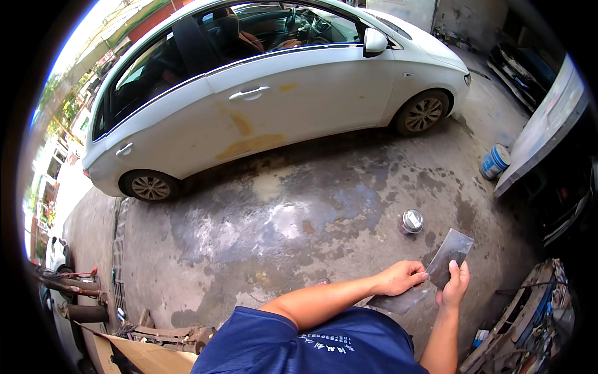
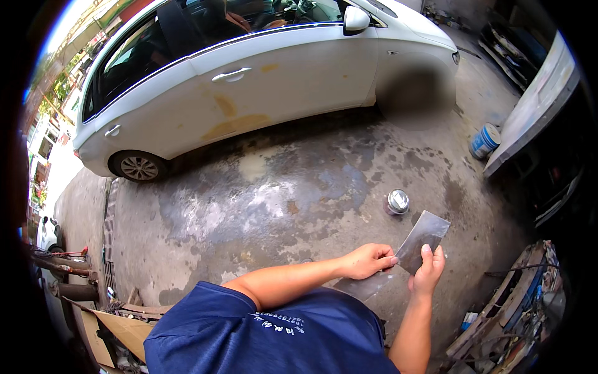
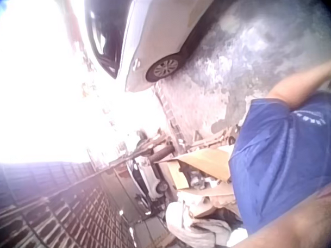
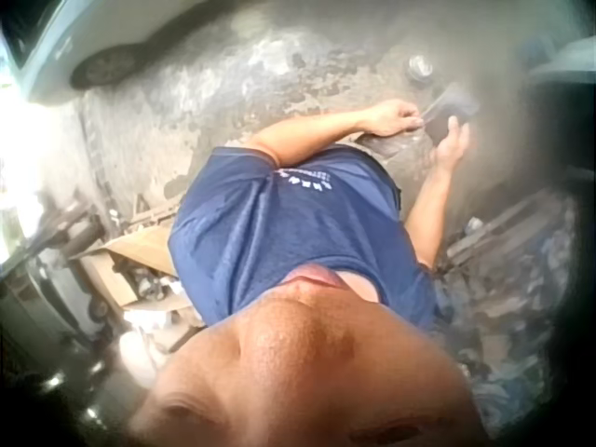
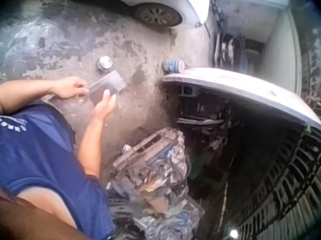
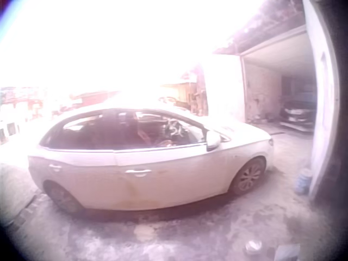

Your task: The person scoops body filler from a can onto a putty knife, then uses a smaller scraper to spread the filler onto a damaged area on the car door. The person repeatedly transfers filler between tools and applies it to the same spot.

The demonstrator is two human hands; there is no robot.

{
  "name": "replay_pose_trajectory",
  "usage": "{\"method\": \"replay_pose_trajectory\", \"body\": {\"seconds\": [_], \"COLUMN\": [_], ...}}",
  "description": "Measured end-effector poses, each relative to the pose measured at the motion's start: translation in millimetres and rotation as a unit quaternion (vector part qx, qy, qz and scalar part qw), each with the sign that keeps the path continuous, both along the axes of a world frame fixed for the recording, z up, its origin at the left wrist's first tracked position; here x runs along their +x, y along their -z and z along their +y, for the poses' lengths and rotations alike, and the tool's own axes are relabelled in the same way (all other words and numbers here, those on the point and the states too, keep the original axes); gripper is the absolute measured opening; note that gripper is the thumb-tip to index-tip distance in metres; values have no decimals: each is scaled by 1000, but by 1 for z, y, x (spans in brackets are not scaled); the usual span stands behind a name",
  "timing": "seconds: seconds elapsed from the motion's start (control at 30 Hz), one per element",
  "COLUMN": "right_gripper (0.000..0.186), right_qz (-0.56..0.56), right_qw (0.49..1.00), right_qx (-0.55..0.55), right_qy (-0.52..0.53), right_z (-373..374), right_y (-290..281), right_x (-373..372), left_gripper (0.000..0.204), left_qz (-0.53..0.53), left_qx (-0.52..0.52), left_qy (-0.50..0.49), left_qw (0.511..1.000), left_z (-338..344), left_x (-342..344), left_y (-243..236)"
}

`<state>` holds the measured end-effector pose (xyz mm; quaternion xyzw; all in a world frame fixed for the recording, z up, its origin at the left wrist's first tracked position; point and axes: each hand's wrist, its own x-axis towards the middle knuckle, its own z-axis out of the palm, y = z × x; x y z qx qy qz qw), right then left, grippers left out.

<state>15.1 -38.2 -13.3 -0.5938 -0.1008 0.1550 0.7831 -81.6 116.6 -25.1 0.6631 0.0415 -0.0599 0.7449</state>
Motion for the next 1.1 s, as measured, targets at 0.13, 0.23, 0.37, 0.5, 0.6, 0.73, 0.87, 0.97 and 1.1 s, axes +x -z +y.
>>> {"method": "replay_pose_trajectory", "body": {"seconds": [0.13,0.23,0.37,0.5,0.6,0.73,0.87,0.97,1.1], "right_gripper": [21,28,31,23,25,31,35,36,39], "right_qz": [1,28,12,-96,-219,-295,-338,-300,-337], "right_qw": [999,999,999,978,952,932,915,923,912], "right_qx": [32,38,-46,-183,-213,-208,-216,-231,-232], "right_qy": [28,5,-1,13,22,-22,-47,-64,-38], "right_z": [-10,-17,-24,-25,-11,-5,-10,-18,-5], "right_y": [-2,-7,9,25,17,3,6,7,-21], "right_x": [17,16,5,-5,-17,-31,-41,-44,-28], "left_gripper": [37,60,50,45,46,42,40,39,39], "left_qz": [13,234,279,157,93,6,-69,-116,-136], "left_qx": [54,-155,-263,-346,-276,-142,-52,-114,57], "left_qy": [-85,-227,-223,-254,-289,-347,-344,-316,-322], "left_qw": [995,933,896,889,912,927,935,935,935], "left_z": [-2,22,46,32,5,-19,-16,-10,-21], "left_x": [0,3,-7,-2,6,15,17,20,20], "left_y": [17,74,125,50,25,15,7,-10,-3]}}
